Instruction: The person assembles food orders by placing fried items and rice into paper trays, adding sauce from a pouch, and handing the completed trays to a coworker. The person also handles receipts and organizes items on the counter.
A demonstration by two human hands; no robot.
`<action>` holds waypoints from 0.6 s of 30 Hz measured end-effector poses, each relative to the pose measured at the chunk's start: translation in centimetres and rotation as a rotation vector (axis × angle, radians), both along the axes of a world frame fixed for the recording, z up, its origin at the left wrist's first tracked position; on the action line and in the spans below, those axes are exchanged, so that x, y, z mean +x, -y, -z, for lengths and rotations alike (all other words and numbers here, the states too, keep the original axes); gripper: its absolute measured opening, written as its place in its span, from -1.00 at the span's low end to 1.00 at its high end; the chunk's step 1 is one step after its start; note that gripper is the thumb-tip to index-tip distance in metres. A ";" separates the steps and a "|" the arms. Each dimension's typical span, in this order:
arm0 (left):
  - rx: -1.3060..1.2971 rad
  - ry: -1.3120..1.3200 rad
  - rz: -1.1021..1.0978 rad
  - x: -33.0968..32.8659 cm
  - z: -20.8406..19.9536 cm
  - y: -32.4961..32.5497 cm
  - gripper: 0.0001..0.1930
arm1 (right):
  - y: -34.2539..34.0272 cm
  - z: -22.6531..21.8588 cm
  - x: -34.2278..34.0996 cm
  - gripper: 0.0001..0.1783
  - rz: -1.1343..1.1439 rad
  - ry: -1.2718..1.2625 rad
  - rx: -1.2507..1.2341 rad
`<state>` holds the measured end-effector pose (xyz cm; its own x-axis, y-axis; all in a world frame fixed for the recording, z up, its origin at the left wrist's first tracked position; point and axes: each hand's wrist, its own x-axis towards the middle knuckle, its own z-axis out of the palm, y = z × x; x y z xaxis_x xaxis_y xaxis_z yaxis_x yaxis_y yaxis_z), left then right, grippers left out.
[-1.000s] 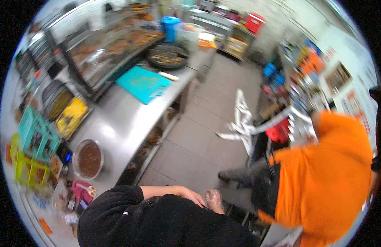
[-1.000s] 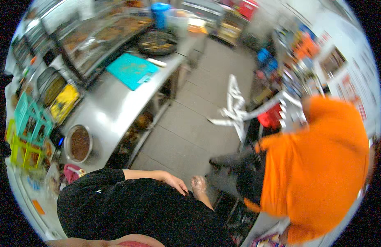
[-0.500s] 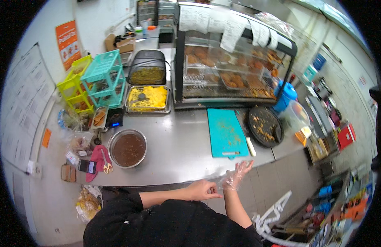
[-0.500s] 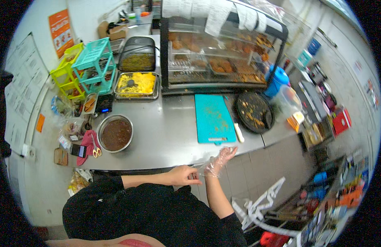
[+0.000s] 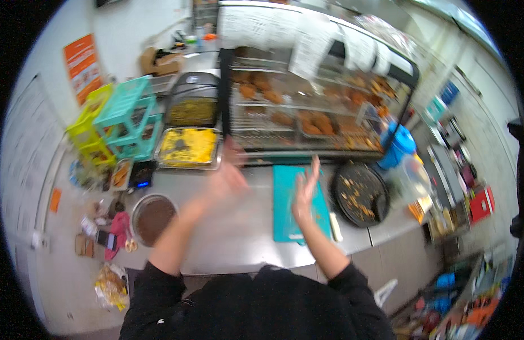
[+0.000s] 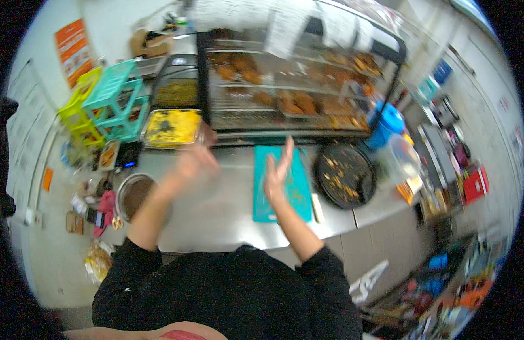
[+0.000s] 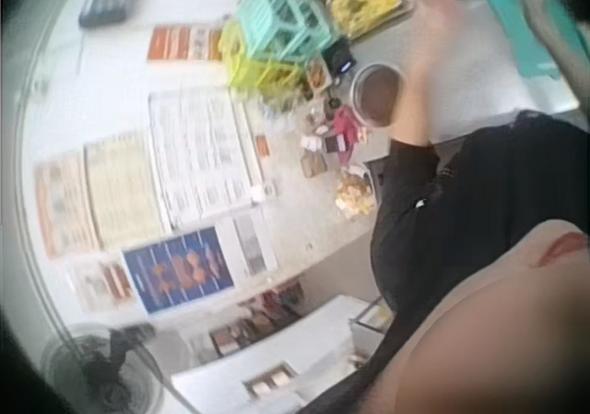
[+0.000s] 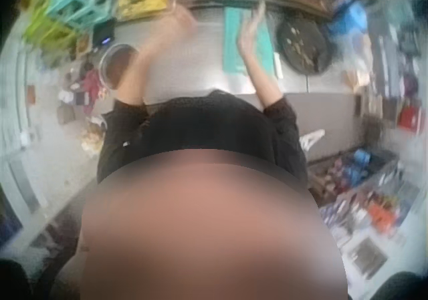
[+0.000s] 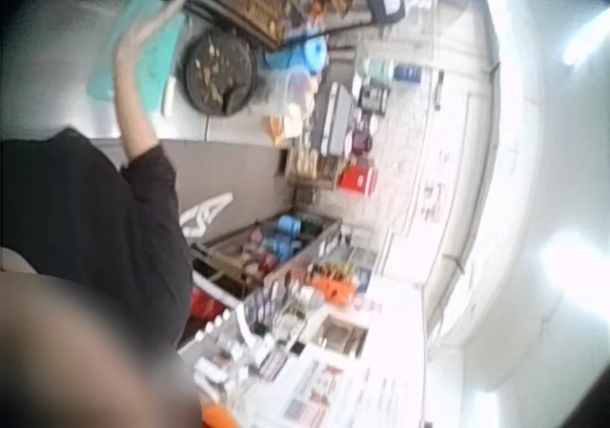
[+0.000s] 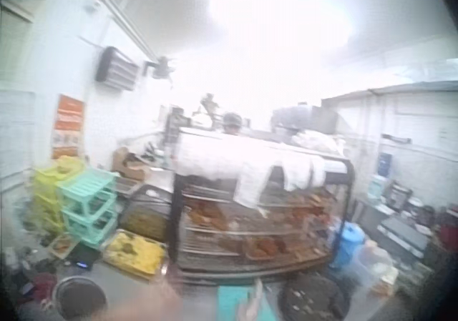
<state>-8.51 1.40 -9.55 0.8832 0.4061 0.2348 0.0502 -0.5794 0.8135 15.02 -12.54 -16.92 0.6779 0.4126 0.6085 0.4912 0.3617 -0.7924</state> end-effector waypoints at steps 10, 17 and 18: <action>-0.101 -0.355 0.315 5.7 -19.9 1.9 -0.19 | -1.4 -12.1 33.0 -0.43 0.566 1.226 -1.162; -0.105 -0.548 0.094 7.6 -14.5 10.8 -0.28 | 2.3 -7.6 48.0 -0.60 0.434 1.680 -0.918; -0.152 -0.529 0.002 6.6 -14.4 11.4 -0.29 | 3.3 -7.1 50.2 -0.58 0.455 1.727 -0.799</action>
<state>-1.90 -10.01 4.83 0.8657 0.3989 -0.3023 0.4737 -0.4581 0.7522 65.27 -15.88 -9.84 -0.2236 0.8796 0.4199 0.7300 -0.1343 0.6701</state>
